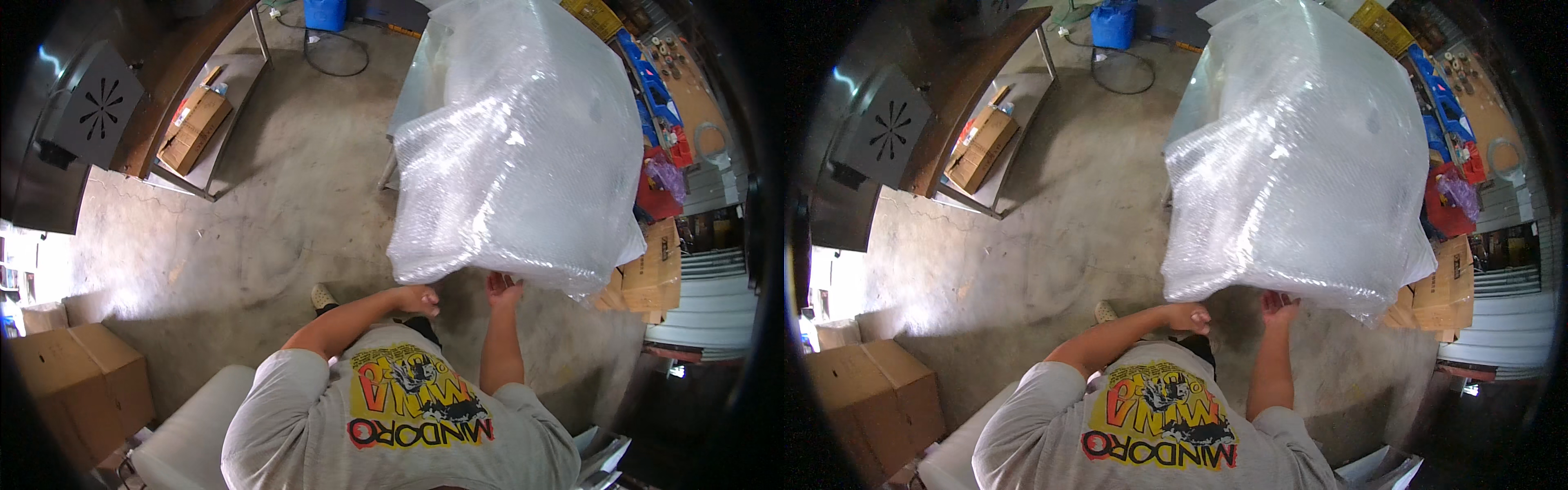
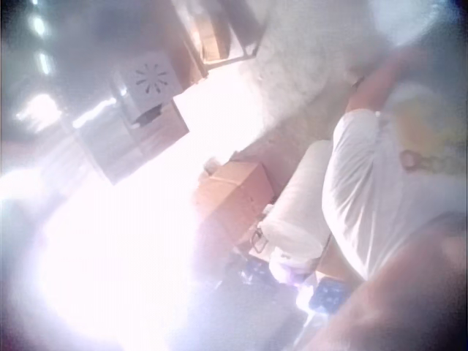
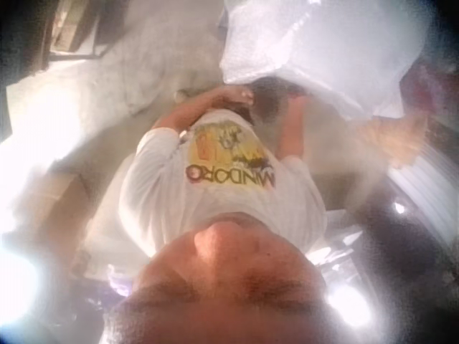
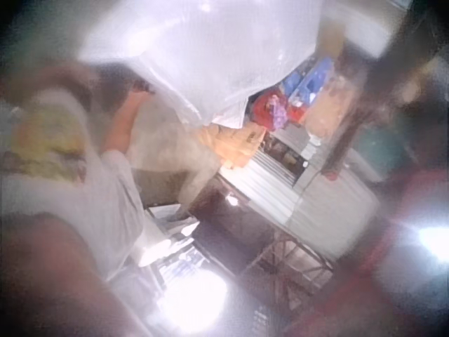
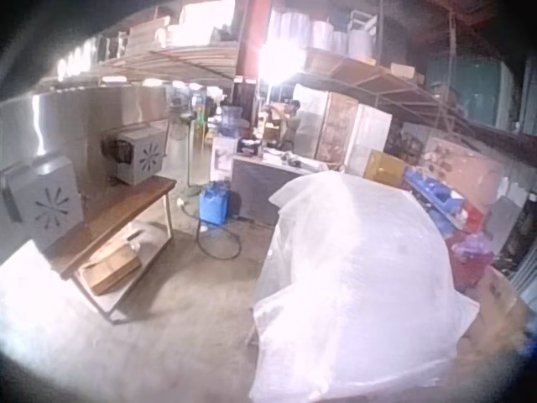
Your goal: The person wraps a large rectangular object with bubble wrap, smoothing the material over the surface and folding the edges. They then use a red handheld tape dispenser to secure the bubble wrap in place.
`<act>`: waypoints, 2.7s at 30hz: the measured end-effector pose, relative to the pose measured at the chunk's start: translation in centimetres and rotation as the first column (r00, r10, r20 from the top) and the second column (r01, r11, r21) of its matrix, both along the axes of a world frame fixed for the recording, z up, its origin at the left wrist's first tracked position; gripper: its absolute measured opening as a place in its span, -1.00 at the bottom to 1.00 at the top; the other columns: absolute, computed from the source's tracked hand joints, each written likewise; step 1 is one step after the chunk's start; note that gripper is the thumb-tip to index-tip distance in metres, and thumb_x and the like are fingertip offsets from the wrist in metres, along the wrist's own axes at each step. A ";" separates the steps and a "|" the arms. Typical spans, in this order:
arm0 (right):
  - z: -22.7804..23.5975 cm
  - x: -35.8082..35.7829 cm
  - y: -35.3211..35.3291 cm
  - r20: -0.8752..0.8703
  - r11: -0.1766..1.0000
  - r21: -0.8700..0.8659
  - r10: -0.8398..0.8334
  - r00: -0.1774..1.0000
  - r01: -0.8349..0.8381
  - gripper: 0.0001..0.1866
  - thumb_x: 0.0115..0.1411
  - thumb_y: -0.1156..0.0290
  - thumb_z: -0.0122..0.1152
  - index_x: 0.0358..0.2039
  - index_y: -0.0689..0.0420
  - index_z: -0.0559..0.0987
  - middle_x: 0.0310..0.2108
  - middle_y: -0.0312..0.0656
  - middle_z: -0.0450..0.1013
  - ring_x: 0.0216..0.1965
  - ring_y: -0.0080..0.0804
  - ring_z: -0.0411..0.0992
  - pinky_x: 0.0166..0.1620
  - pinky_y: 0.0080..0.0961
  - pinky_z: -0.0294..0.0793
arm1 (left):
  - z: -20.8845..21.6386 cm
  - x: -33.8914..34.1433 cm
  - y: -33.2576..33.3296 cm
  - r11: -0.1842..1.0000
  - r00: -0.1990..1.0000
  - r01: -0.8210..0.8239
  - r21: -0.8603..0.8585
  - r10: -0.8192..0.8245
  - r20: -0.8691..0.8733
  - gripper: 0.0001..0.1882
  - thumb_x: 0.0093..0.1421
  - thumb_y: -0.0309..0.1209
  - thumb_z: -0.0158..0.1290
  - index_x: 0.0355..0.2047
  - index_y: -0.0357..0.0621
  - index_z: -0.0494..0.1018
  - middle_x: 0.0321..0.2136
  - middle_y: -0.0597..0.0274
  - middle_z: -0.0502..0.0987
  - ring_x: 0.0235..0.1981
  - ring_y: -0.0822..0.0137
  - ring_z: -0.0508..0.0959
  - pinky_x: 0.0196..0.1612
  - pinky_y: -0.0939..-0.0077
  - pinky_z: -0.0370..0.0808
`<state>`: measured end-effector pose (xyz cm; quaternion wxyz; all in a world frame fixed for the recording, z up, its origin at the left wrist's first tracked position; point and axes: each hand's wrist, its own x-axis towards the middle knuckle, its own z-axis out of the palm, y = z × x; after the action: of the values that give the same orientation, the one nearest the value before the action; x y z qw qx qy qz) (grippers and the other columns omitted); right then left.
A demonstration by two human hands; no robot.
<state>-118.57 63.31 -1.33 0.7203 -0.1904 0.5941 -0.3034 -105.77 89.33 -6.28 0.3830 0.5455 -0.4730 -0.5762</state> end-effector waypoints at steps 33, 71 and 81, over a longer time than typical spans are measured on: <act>-10.1 76.3 10.3 -0.417 0.166 0.003 0.896 0.150 -0.986 -0.60 0.19 0.13 0.15 -0.03 0.06 0.47 -0.32 -0.23 0.48 -0.45 -0.48 0.44 -0.43 -0.50 0.44 | -12.2 75.9 36.6 0.051 0.562 -0.609 0.791 0.732 0.385 -0.67 0.14 -0.28 0.10 -0.07 -0.03 0.49 -0.44 0.24 0.55 -0.46 0.32 0.51 -0.42 0.30 0.47; 3.0 116.3 -14.6 -0.454 0.699 0.681 0.166 0.875 0.221 -0.55 0.26 0.09 0.05 0.08 0.03 0.36 -0.12 -0.14 0.47 -0.22 -0.24 0.48 -0.20 -0.20 0.45 | -16.2 135.7 -75.5 0.901 0.928 0.261 0.348 -0.333 0.167 -0.56 0.22 -0.08 0.00 -0.09 -0.18 0.48 -0.14 -0.03 0.54 -0.11 0.07 0.54 -0.04 0.26 0.44; 4.4 129.3 -20.1 -0.472 0.828 0.442 -0.112 0.874 0.345 -0.61 0.32 0.28 0.04 0.13 0.07 0.35 -0.17 -0.19 0.48 -0.25 -0.40 0.48 -0.28 -0.47 0.51 | 1.8 107.0 -83.1 0.818 0.727 0.534 0.213 -0.316 -0.609 -0.64 0.22 -0.13 0.10 -0.19 -0.19 0.51 -0.36 0.22 0.58 -0.32 0.39 0.51 -0.21 0.45 0.45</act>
<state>10.70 43.25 3.03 0.5540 0.0211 0.8146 -0.1708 1.26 6.26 -4.48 0.2449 0.2939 -0.3384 -0.8597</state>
